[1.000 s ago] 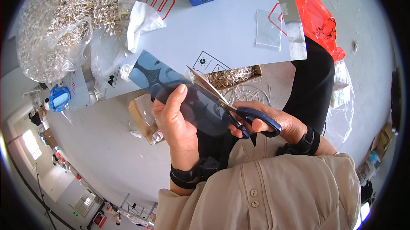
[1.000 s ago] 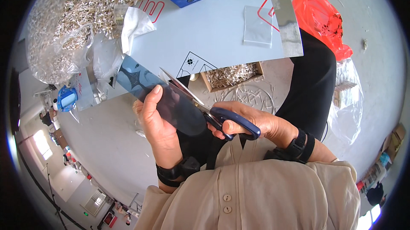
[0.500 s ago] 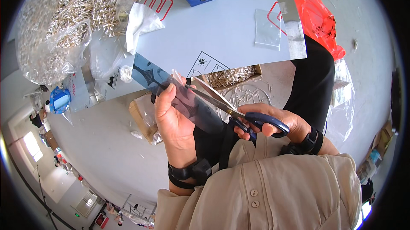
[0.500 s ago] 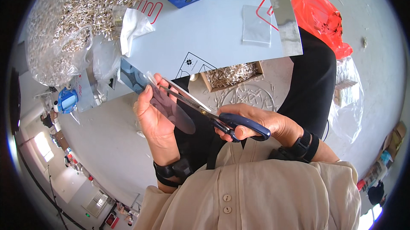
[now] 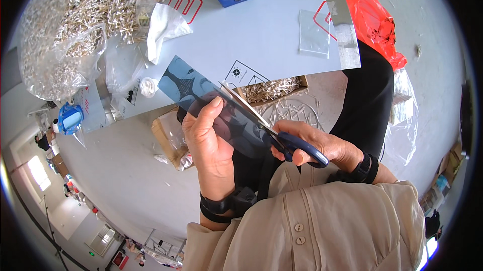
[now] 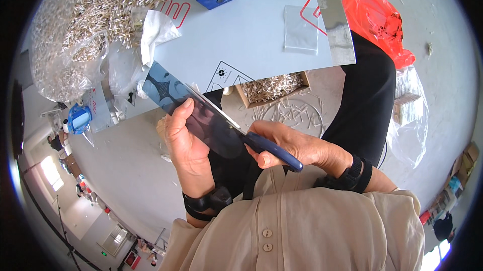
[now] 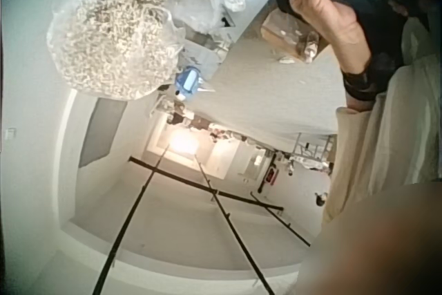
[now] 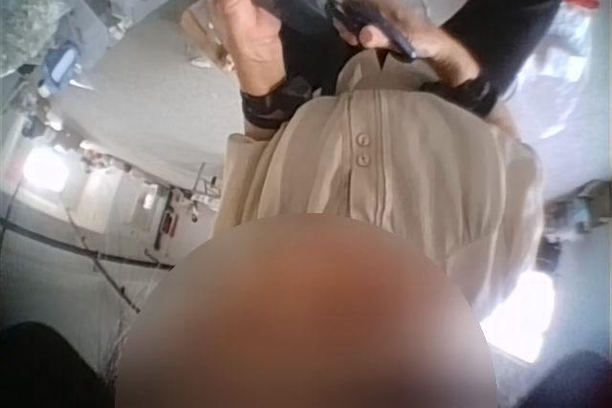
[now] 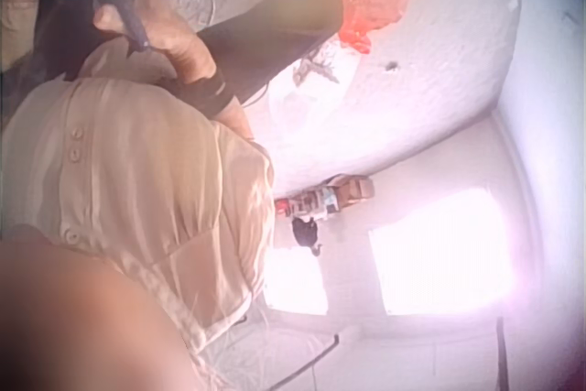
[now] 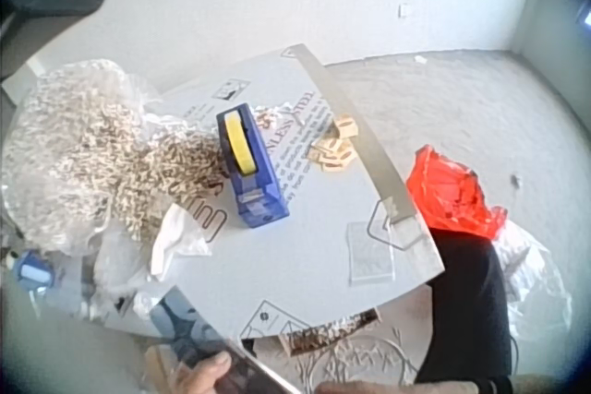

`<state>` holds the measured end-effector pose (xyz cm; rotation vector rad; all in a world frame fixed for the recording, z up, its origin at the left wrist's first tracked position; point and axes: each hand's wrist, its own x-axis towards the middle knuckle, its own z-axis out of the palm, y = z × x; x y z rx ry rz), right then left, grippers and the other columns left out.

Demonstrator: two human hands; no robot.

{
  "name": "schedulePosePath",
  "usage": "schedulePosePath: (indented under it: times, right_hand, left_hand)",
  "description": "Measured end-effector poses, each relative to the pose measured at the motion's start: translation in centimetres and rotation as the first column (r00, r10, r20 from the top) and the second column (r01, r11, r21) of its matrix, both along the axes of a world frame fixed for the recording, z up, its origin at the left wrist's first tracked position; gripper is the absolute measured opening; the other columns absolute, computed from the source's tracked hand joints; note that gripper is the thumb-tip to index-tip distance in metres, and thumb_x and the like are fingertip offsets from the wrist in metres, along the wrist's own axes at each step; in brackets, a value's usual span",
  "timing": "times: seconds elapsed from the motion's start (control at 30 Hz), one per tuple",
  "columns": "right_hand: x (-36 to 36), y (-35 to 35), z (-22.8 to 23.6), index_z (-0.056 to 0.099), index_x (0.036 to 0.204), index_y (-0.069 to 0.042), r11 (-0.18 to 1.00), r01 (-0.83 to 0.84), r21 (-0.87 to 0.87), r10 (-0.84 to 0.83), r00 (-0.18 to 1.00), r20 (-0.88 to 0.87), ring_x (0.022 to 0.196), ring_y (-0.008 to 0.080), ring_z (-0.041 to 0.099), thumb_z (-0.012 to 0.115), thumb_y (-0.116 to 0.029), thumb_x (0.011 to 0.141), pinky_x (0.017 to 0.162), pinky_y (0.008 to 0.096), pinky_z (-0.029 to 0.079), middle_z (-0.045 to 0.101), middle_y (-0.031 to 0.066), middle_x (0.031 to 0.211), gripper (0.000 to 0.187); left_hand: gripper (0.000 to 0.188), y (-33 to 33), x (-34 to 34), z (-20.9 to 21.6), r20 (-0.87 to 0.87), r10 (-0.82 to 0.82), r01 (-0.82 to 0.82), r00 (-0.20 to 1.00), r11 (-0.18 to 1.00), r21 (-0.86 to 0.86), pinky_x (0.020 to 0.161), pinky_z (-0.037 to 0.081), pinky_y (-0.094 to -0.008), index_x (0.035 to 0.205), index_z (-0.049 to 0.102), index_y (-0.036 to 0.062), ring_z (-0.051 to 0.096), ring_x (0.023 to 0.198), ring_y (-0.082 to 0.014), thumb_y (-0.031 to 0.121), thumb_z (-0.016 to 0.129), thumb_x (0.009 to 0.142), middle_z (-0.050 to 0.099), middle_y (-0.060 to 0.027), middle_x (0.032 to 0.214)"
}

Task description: Attaching labels and packaging shoe insoles into plastic bags.

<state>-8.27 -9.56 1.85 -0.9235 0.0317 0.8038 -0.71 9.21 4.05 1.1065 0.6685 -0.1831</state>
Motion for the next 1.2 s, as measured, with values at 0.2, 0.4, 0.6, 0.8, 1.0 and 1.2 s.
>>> schedulePosePath:
  times: [0.2,0.4,0.6,0.8,1.0,1.2]
  right_hand:
    - [0.14,-0.03,0.05,0.054,0.092,-0.002,1.000,-0.010,-0.030,0.009,1.000,-0.019,0.072,0.0110,0.050,0.068,-0.070,0.065,0.063,0.0254,0.041,0.052,0.0020,0.077,0.074]
    - [0.09,0.10,0.14,0.055,0.092,-0.001,0.999,0.010,-0.032,-0.011,1.000,-0.012,0.073,0.0108,0.050,0.068,-0.064,0.070,0.064,0.0252,0.041,0.053,0.0022,0.077,0.068]
    - [0.32,-0.13,0.23,0.055,0.091,0.000,0.996,-0.026,-0.081,0.028,0.999,0.027,0.074,0.0111,0.050,0.065,-0.059,0.076,0.064,0.0256,0.041,0.053,0.0027,0.077,0.061]
    - [0.25,-0.09,0.19,0.056,0.089,0.000,0.996,-0.008,-0.090,0.013,0.998,0.055,0.073,0.0110,0.051,0.062,-0.058,0.079,0.063,0.0257,0.042,0.053,0.0030,0.075,0.059]
    - [-0.26,0.29,-0.06,0.055,0.085,-0.001,0.996,0.038,-0.075,-0.036,0.999,0.033,0.066,0.0111,0.051,0.060,-0.059,0.080,0.059,0.0259,0.042,0.053,0.0028,0.071,0.059]
    - [-0.33,0.43,-0.20,0.053,0.081,-0.002,0.995,0.047,-0.084,-0.041,0.997,0.066,0.064,0.0109,0.051,0.057,-0.059,0.082,0.056,0.0257,0.040,0.052,0.0022,0.066,0.058]
  left_hand:
    - [0.018,-0.26,-0.25,-0.11,0.004,-0.030,0.030,1.000,0.999,0.036,0.065,0.048,-0.0243,0.088,0.065,0.0015,0.059,0.072,-0.0123,-0.003,0.066,0.071,0.065,-0.0038,0.082]
    - [0.019,-0.54,-0.29,0.23,-0.007,-0.054,0.054,0.999,0.995,0.085,0.062,0.048,-0.0239,0.089,0.065,0.0017,0.059,0.070,-0.0118,-0.003,0.067,0.071,0.065,-0.0033,0.081]
    - [0.018,-0.60,-0.36,0.21,0.002,-0.077,0.076,0.997,0.992,0.097,0.062,0.047,-0.0235,0.087,0.066,0.0019,0.059,0.068,-0.0114,-0.002,0.067,0.070,0.065,-0.0030,0.080]
    - [0.015,-0.73,-0.35,0.30,0.007,-0.084,0.083,0.996,0.993,0.086,0.063,0.048,-0.0239,0.085,0.066,0.0020,0.059,0.068,-0.0114,-0.002,0.067,0.071,0.065,-0.0031,0.079]
    - [0.014,-0.83,-0.37,0.36,0.006,-0.074,0.074,0.997,0.995,0.074,0.064,0.048,-0.0246,0.084,0.066,0.0018,0.059,0.067,-0.0118,-0.003,0.068,0.071,0.065,-0.0033,0.078]
    - [0.014,-0.68,-0.41,0.21,0.008,-0.072,0.071,0.997,0.996,0.062,0.063,0.048,-0.0247,0.083,0.067,0.0015,0.059,0.066,-0.0123,-0.003,0.068,0.071,0.065,-0.0037,0.077]
